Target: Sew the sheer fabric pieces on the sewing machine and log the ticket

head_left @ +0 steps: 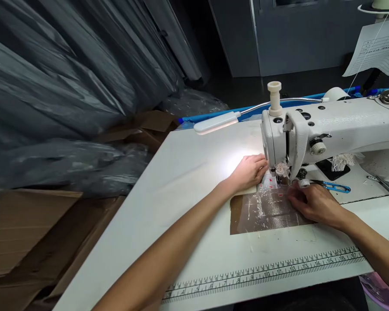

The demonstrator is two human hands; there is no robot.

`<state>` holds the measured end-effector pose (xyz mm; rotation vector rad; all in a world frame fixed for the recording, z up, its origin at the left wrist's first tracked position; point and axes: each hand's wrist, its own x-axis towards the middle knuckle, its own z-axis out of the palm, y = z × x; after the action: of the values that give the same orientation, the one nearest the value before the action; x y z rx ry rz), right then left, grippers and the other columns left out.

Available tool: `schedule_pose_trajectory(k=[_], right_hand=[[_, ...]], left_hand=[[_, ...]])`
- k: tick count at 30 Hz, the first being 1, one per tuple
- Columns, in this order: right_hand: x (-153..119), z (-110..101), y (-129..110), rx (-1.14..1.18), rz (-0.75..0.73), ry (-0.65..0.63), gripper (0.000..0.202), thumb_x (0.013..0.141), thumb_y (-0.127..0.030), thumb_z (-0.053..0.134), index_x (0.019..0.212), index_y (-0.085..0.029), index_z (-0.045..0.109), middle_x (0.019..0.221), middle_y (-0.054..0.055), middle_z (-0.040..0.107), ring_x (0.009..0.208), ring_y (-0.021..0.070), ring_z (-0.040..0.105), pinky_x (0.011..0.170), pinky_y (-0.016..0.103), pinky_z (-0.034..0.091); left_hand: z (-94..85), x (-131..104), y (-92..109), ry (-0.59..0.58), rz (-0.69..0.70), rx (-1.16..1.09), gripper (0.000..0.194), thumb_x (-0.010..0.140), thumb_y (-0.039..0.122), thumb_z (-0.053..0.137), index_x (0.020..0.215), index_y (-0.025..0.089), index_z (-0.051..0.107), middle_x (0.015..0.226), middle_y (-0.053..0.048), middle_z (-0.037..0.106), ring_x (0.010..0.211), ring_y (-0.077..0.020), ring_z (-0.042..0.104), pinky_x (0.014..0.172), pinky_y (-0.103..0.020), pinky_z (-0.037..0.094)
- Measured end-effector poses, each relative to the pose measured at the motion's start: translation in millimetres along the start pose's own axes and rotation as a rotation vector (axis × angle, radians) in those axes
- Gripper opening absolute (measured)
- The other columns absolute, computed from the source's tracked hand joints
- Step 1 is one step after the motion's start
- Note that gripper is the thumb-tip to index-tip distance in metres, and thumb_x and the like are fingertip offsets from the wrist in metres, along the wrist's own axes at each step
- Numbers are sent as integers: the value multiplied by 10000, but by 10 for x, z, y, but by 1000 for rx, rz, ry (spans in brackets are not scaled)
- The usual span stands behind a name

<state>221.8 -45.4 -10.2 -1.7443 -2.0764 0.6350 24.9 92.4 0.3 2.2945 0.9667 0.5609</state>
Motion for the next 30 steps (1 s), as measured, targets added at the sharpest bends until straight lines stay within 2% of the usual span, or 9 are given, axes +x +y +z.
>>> schedule_pose_trajectory(k=[3, 6, 11, 16, 18, 22, 25, 28, 30], right_hand=[[18, -13, -3, -19, -13, 6, 194, 912, -346, 490, 822, -187, 556, 631, 27, 575, 531, 142, 475, 522, 280, 264], [26, -37, 1, 2, -18, 1, 196, 903, -366, 538, 838, -185, 573, 607, 13, 559, 519, 139, 478, 520, 280, 277], [28, -122, -32, 9, 33, -65, 211, 805, -357, 677, 871, -182, 580, 622, -7, 557, 548, 147, 504, 528, 273, 327], [66, -194, -32, 193, 105, -80, 114, 797, -223, 614, 752, -190, 515, 628, -19, 523, 562, 127, 464, 515, 264, 330], [72, -221, -24, 317, 147, -57, 86, 814, -217, 593, 770, -185, 527, 659, -19, 524, 587, 123, 471, 522, 255, 343], [48, -257, -104, 562, 173, -105, 79, 856, -229, 614, 818, -174, 572, 745, -4, 574, 652, 121, 530, 570, 244, 414], [53, -222, -291, 661, 232, -180, 81, 882, -216, 636, 823, -164, 615, 773, 19, 617, 693, 126, 573, 616, 238, 468], [96, -149, -479, 757, 306, -267, 75, 901, -230, 642, 919, -158, 631, 712, 0, 605, 615, 110, 561, 584, 230, 488], [118, -117, -524, 771, 235, -344, 138, 923, -261, 616, 1026, -169, 629, 736, -1, 624, 646, 119, 590, 603, 236, 507]], left_hand=[[31, 190, -4, -65, 57, -13, 213, 711, 264, 628, 549, 228, 495, 667, -24, 560, 734, -218, 556, 783, -324, 464], [-21, 165, 21, -48, 70, -18, 168, 721, 277, 631, 583, 230, 547, 714, -35, 590, 759, -227, 568, 789, -328, 470], [-120, -267, 103, 47, 114, 11, 134, 802, 325, 587, 795, 233, 683, 861, -71, 666, 865, -251, 606, 837, -385, 475], [-31, -743, 252, -250, 322, 82, 365, 765, 393, 664, 1084, 219, 702, 1149, -119, 699, 976, -288, 639, 886, -459, 477], [-2, -840, 293, -280, 341, 82, 433, 748, 333, 667, 1167, 223, 677, 1300, -138, 632, 1091, -327, 617, 968, -511, 438], [-26, -930, 313, -180, 222, -69, 440, 747, 325, 668, 1176, 230, 662, 1321, -127, 614, 1182, -322, 569, 1019, -513, 418], [-69, -977, 302, -133, -9, -293, 405, 796, 454, 614, 1113, 203, 643, 1070, -101, 683, 908, -234, 633, 792, -390, 528], [-82, -1017, 294, -195, -157, -519, 503, 788, 523, 591, 1153, 178, 566, 933, -71, 662, 714, -170, 597, 591, -283, 492], [-65, -1035, 295, -187, -215, -546, 548, 755, 501, 646, 1185, 180, 534, 903, -56, 654, 693, -160, 592, 565, -265, 475]])
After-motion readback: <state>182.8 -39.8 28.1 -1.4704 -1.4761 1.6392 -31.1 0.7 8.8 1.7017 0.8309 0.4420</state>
